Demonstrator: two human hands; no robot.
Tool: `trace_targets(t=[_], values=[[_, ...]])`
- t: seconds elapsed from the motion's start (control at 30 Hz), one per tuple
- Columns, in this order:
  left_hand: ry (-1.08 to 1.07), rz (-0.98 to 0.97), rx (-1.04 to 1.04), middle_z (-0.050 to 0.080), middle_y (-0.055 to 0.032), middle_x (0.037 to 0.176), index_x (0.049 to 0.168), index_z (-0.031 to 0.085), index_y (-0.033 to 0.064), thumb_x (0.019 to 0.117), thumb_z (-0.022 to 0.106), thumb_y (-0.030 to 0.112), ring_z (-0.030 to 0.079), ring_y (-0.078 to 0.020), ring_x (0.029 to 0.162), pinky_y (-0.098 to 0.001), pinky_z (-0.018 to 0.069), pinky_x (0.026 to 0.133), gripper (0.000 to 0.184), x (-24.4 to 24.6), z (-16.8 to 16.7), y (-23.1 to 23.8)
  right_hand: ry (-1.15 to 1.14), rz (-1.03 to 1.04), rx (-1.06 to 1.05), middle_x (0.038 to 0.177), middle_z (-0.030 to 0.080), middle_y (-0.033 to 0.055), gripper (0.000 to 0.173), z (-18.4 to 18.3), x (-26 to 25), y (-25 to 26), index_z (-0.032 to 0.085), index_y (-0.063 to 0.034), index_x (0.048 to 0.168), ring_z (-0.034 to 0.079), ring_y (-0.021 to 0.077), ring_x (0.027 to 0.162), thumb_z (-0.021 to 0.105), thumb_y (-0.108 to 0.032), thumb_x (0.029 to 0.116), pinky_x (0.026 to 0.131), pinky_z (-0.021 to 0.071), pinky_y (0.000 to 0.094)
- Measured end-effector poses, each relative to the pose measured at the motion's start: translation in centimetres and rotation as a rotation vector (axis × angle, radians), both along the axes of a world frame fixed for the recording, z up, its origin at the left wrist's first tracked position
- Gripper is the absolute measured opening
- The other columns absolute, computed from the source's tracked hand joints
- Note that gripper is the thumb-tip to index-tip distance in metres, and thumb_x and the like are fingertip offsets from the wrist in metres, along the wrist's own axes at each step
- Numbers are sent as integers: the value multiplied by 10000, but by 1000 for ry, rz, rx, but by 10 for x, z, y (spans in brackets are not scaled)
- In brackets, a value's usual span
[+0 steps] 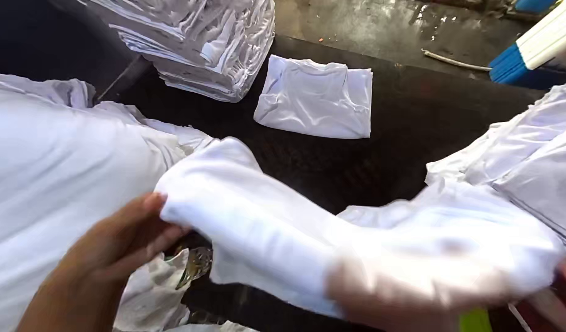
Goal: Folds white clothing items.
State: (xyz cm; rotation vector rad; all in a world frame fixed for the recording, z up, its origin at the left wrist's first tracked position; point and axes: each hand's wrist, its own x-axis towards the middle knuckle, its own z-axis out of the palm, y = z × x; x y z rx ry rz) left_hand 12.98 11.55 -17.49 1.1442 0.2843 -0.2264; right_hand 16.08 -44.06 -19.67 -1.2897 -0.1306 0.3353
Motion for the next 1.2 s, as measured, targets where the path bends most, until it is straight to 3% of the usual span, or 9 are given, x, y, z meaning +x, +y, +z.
trace_targets(t=[0.07, 0.13, 0.43, 0.53, 0.63, 0.77, 0.87, 1.1, 1.2], values=[[143, 91, 187, 741, 34, 813, 939, 684, 207, 1058, 474, 371, 698, -24, 682, -160, 578, 615, 291, 57, 12, 2, 87, -141, -34, 905, 756, -100, 168, -10, 56, 21, 725, -286, 1025, 695, -8, 753, 678, -433, 960, 678, 592, 173], [125, 93, 320, 712, 81, 795, 974, 639, 235, 1087, 380, 410, 671, 7, 676, -155, 569, 623, 333, 113, 23, 5, 143, -339, -77, 767, 702, -84, 229, -13, 113, 49, 606, -195, 972, 636, -8, 607, 422, -274, 1084, 582, 557, 149], [-347, 262, 484, 623, 114, 767, 919, 556, 256, 1115, 313, 342, 539, 12, 595, -153, 450, 521, 324, 316, 47, 38, -270, -564, -139, 899, 658, -89, 179, 6, 313, 121, 538, -171, 1149, 640, 15, 722, 434, -308, 1100, 653, 563, 204], [-249, 361, 565, 659, 68, 943, 1169, 575, 209, 1082, 404, 478, 621, -39, 755, -234, 531, 654, 330, 369, -4, 51, -250, -576, -194, 883, 655, -76, 184, -32, 348, 138, 536, -128, 1180, 635, 7, 668, 465, -276, 1096, 578, 554, 185], [-121, 343, 671, 645, -82, 1215, 1448, 478, 113, 1020, 498, 582, 667, -162, 991, -395, 576, 849, 636, 397, -92, 57, -136, -590, -280, 891, 639, -44, 283, -112, 367, 143, 532, -78, 1250, 607, 29, 631, 516, -299, 1075, 567, 553, 216], [108, 201, 900, 639, -298, 1180, 1289, 568, -95, 1037, 503, 554, 660, -377, 1055, -581, 524, 947, 699, 391, -228, 53, 147, -554, -456, 978, 641, 107, 436, -252, 371, 139, 521, 29, 1323, 634, 132, 710, 557, -321, 1065, 662, 577, 326], [176, 193, 934, 655, -338, 1127, 1192, 629, -119, 1048, 510, 513, 655, -443, 1071, -634, 484, 983, 660, 385, -297, 52, 223, -594, -467, 953, 640, 142, 383, -294, 373, 145, 518, 64, 1276, 660, 161, 696, 546, -259, 1073, 652, 592, 330], [98, 172, 946, 676, -274, 1045, 1102, 652, -100, 1050, 496, 521, 675, -345, 996, -580, 510, 944, 642, 391, -298, 59, 77, -621, -496, 923, 650, 40, 314, -268, 371, 135, 579, -7, 1186, 663, 99, 701, 592, -287, 1047, 665, 600, 301], [178, 164, 994, 661, -322, 1068, 1092, 649, -122, 1044, 485, 556, 659, -420, 1037, -632, 482, 958, 699, 397, -300, 59, 50, -670, -610, 988, 653, 108, 378, -287, 361, 134, 597, 37, 1187, 668, 141, 837, 582, -316, 1050, 792, 584, 345]])
